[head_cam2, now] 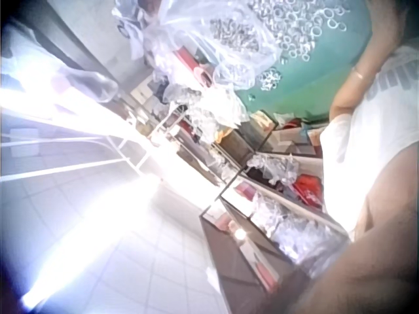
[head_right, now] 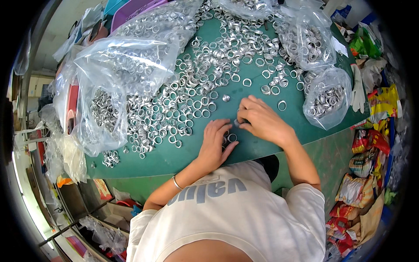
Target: The person sorts small metal rings by hand on a green table, picking them up from a large pile and placing them into colored plastic containers.
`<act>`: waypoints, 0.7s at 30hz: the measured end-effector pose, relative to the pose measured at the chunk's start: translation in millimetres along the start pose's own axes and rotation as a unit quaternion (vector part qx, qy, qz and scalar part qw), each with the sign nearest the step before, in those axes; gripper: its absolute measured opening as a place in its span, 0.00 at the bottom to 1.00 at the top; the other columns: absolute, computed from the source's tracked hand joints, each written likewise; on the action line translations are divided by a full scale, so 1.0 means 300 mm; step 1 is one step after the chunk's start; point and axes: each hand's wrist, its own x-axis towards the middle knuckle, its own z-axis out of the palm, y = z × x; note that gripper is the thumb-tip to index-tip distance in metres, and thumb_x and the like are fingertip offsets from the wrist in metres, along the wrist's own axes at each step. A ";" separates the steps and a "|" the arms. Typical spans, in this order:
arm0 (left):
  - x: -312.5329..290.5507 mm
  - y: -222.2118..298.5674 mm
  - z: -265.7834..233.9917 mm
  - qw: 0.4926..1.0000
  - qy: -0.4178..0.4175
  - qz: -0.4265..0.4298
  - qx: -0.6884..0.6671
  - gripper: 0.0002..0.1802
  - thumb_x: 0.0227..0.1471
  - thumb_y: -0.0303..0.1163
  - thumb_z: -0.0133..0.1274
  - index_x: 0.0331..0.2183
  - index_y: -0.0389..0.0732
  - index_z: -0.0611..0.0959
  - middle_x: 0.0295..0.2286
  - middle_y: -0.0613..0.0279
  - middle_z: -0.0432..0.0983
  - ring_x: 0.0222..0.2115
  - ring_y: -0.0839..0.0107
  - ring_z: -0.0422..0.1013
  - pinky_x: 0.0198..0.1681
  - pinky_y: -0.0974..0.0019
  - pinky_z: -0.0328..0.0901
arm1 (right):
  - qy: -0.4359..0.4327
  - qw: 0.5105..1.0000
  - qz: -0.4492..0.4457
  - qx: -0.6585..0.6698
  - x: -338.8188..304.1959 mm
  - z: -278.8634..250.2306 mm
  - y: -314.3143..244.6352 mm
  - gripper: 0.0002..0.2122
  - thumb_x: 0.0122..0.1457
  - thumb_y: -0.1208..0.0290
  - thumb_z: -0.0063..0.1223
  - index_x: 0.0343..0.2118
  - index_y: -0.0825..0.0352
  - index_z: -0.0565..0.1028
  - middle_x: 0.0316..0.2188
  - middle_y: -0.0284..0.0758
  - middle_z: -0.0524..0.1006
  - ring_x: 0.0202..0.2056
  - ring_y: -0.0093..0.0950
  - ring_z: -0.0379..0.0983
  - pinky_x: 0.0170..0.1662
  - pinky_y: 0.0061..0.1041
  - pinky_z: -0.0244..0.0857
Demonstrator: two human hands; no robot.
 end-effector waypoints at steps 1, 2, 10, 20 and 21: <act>0.015 0.013 -0.003 1.000 -0.016 0.007 0.026 0.22 0.47 0.30 0.57 0.45 0.37 0.73 0.50 0.53 0.63 0.53 0.54 0.59 0.58 0.46 0.49 | 0.002 0.999 -0.012 0.038 0.020 -0.002 0.022 0.05 0.47 0.74 0.58 0.24 0.68 0.73 0.30 0.36 0.70 0.38 0.37 0.65 0.43 0.33 0.60; 0.036 0.026 -0.009 0.998 -0.031 0.014 0.052 0.22 0.47 0.31 0.58 0.44 0.37 0.73 0.50 0.53 0.63 0.53 0.54 0.59 0.58 0.46 0.49 | 0.003 0.997 -0.023 0.075 0.044 -0.007 0.048 0.05 0.47 0.74 0.57 0.23 0.68 0.73 0.29 0.36 0.70 0.38 0.37 0.66 0.43 0.33 0.61; 0.024 -0.018 0.036 0.985 -0.110 0.058 0.122 0.23 0.45 0.29 0.58 0.45 0.37 0.74 0.46 0.54 0.65 0.50 0.55 0.61 0.54 0.49 0.53 | 0.252 0.939 0.081 -0.222 0.225 -0.002 0.265 0.03 0.48 0.77 0.54 0.26 0.70 0.74 0.30 0.40 0.70 0.37 0.38 0.67 0.40 0.34 0.62; 0.022 0.014 0.007 0.996 -0.058 0.000 0.062 0.32 0.45 0.29 0.58 0.52 0.36 0.67 0.47 0.53 0.66 0.50 0.55 0.61 0.52 0.54 0.54 | 0.046 0.977 0.042 -0.204 -0.016 -0.010 -0.036 0.06 0.46 0.75 0.58 0.24 0.68 0.72 0.29 0.37 0.69 0.37 0.36 0.66 0.42 0.34 0.60; 0.028 0.019 0.008 0.997 -0.045 -0.009 0.056 0.34 0.45 0.30 0.58 0.53 0.36 0.65 0.47 0.53 0.66 0.50 0.55 0.61 0.52 0.54 0.53 | 0.007 0.987 0.028 -0.156 -0.019 -0.004 -0.038 0.06 0.46 0.74 0.58 0.25 0.68 0.73 0.29 0.37 0.70 0.37 0.36 0.67 0.41 0.34 0.60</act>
